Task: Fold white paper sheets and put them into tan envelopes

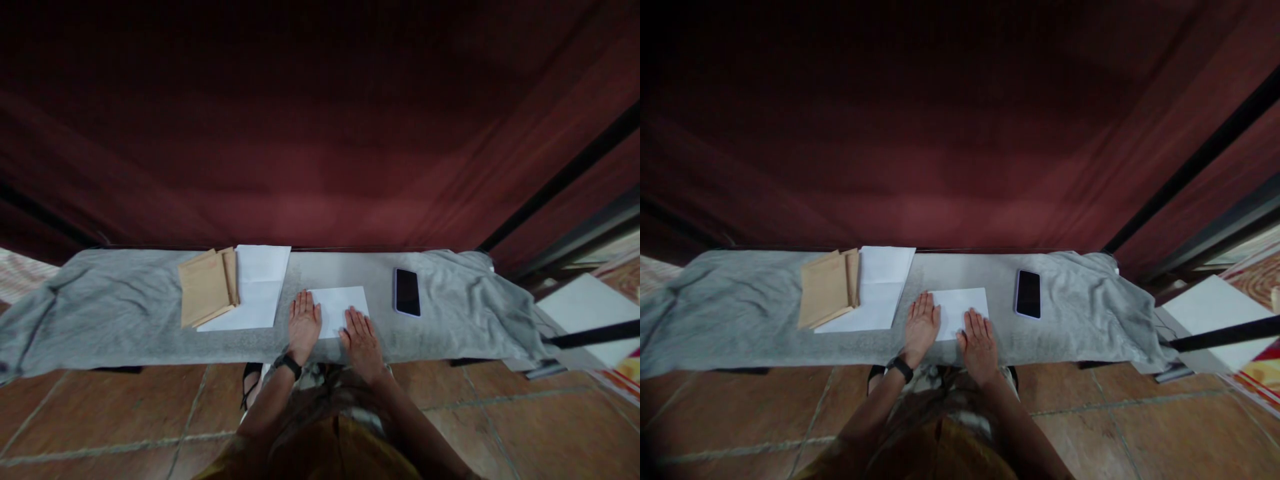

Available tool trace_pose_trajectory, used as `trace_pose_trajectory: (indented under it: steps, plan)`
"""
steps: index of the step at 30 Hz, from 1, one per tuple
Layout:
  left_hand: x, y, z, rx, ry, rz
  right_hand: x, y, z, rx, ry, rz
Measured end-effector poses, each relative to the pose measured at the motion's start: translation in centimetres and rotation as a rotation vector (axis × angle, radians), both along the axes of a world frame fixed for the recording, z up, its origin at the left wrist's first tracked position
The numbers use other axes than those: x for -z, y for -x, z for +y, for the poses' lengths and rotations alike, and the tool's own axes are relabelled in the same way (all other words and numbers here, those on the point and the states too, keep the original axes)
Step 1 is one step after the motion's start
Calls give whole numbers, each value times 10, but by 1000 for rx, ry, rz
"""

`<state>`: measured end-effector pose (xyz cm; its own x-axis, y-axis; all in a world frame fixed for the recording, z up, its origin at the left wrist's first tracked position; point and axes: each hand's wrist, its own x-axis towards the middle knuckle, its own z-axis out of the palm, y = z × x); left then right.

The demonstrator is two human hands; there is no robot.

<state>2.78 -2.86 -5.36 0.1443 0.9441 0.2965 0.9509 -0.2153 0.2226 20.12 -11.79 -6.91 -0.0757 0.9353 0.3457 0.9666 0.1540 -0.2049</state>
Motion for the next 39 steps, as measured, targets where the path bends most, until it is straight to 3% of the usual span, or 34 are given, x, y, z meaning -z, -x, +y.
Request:
trace_pose_trajectory:
  steps: [5, 9, 12, 15, 21, 26, 30, 35, 39]
  plan:
    - [-1, -5, -31, 45, -15, 10, 4, -15, -6, 48, -8, -5]
    - [2, -21, -67, 297, 2, 27, 3, -16, -8, 46, 4, 2]
    - [2, -24, -82, 414, 21, 61, 2, -17, -9, 44, 8, -4]
    - [-1, -13, -84, 435, 39, 95, 3, -21, -11, 64, 1, -12]
    - [-8, 24, -78, 326, 56, 147, 6, -30, -18, 96, -2, -32]
    - [-14, 37, -81, 279, 68, 161, 5, -36, -22, 101, 2, -22]
    - [-19, 30, -84, 255, 53, 143, -2, -33, -22, 92, -5, 7]
    - [-18, 5, -88, 433, 52, 124, -9, -12, -16, -138, 39, 40]
    - [-10, -3, -89, 470, 85, 131, -5, -2, -16, -230, 30, 5]
